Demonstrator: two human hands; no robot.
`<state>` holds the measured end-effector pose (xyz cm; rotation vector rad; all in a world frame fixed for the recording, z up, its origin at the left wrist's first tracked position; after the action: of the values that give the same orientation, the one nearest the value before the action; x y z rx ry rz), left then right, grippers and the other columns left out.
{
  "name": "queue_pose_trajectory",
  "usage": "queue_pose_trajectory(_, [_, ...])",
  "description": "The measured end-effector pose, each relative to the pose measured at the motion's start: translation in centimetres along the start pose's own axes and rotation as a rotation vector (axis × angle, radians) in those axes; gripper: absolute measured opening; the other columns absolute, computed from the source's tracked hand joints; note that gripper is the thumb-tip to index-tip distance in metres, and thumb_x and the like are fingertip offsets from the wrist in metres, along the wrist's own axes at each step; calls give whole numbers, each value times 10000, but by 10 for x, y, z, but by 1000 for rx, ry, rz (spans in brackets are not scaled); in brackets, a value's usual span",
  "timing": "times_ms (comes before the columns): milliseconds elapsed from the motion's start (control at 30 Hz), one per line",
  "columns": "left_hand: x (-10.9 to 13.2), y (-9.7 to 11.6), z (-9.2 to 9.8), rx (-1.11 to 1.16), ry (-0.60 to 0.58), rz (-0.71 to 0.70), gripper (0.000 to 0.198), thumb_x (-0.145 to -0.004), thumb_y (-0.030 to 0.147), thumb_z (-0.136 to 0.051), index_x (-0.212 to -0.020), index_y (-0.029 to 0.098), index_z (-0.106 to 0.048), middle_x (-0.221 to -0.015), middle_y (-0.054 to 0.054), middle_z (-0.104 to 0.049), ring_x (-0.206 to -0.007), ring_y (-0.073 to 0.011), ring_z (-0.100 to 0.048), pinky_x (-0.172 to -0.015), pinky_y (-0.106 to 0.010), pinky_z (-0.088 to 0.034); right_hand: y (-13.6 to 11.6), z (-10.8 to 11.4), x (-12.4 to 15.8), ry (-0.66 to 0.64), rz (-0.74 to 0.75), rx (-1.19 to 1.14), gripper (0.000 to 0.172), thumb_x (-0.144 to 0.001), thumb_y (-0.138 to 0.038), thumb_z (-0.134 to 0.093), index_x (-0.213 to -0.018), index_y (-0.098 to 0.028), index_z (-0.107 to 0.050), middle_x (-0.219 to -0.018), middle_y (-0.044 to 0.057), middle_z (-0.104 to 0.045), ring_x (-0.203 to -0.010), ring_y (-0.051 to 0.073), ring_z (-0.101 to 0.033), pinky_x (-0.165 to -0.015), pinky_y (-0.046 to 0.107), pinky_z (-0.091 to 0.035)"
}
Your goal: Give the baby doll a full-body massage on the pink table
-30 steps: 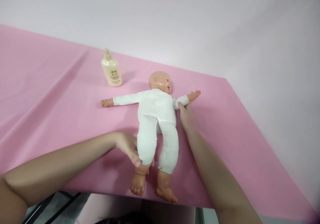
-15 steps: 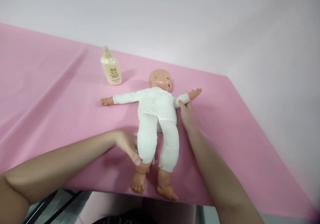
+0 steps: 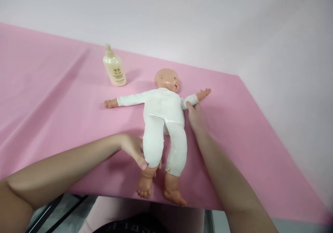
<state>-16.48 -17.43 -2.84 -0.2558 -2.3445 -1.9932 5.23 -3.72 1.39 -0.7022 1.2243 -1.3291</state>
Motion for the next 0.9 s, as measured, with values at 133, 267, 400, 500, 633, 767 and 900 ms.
queue_pose_trajectory(133, [0,-1,0,12,8,-3,691,-721,396,-875,-1338,184,-648,-1376,-112,-649,-1342,-310,-560,-996,-327,-558,-3,-1,2,-16,17,4,852,-927,-461,-574,-1615,-202,-144,-1704,92,-59,-1611,216,-17,-1326,458,-164])
queue_pose_trajectory(267, [0,0,-1,23,6,-7,672,-727,379,-871,-1335,192,-652,-1377,-106,-650,-1343,-309,-561,-971,-320,-571,-4,0,3,-18,11,8,873,-930,-455,-566,-1623,-199,-101,-1706,93,-16,-1611,215,-19,-1327,456,-159])
queue_pose_trajectory(400, [0,-2,0,25,4,-4,667,-725,380,-872,-1331,201,-656,-1376,-101,-652,-1346,-308,-559,-984,-324,-565,-4,0,3,-17,12,15,885,-923,-459,-575,-1624,-199,-100,-1707,90,-10,-1611,219,-24,-1326,454,-164])
queue_pose_trajectory(500, [-1,-2,0,26,0,-12,675,-722,388,-874,-1333,207,-653,-1383,-97,-647,-1348,-304,-558,-992,-324,-560,-3,0,2,-9,29,18,887,-922,-478,-575,-1623,-205,-106,-1705,91,-35,-1610,226,-32,-1323,464,-178])
queue_pose_trajectory(633, [-1,-2,0,23,2,-7,677,-718,404,-875,-1327,208,-653,-1385,-92,-645,-1341,-296,-563,-1014,-324,-546,-1,-1,0,2,64,26,891,-928,-498,-552,-1627,-214,-77,-1708,81,-4,-1611,219,-13,-1327,469,-156])
queue_pose_trajectory(767, [-1,-3,0,20,2,12,679,-712,409,-878,-1320,204,-658,-1374,-94,-648,-1335,-293,-566,-1040,-328,-528,1,-1,-2,10,73,49,884,-927,-504,-550,-1624,-213,-88,-1708,81,8,-1611,216,-16,-1329,461,-147])
queue_pose_trajectory(900, [0,-4,1,25,3,21,682,-713,393,-880,-1331,216,-652,-1379,-92,-643,-1339,-288,-563,-1052,-328,-519,2,-1,-2,15,70,57,875,-926,-518,-548,-1618,-211,-109,-1705,94,-40,-1611,214,-34,-1326,467,-165])
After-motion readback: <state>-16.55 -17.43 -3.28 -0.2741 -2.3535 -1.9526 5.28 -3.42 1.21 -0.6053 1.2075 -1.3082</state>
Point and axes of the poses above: each hand's wrist, its own x-axis away from the middle knuckle, its own z-axis out of the back of the hand, y = z × x, the point moved 7 cm from there along -x, towards the middle knuckle
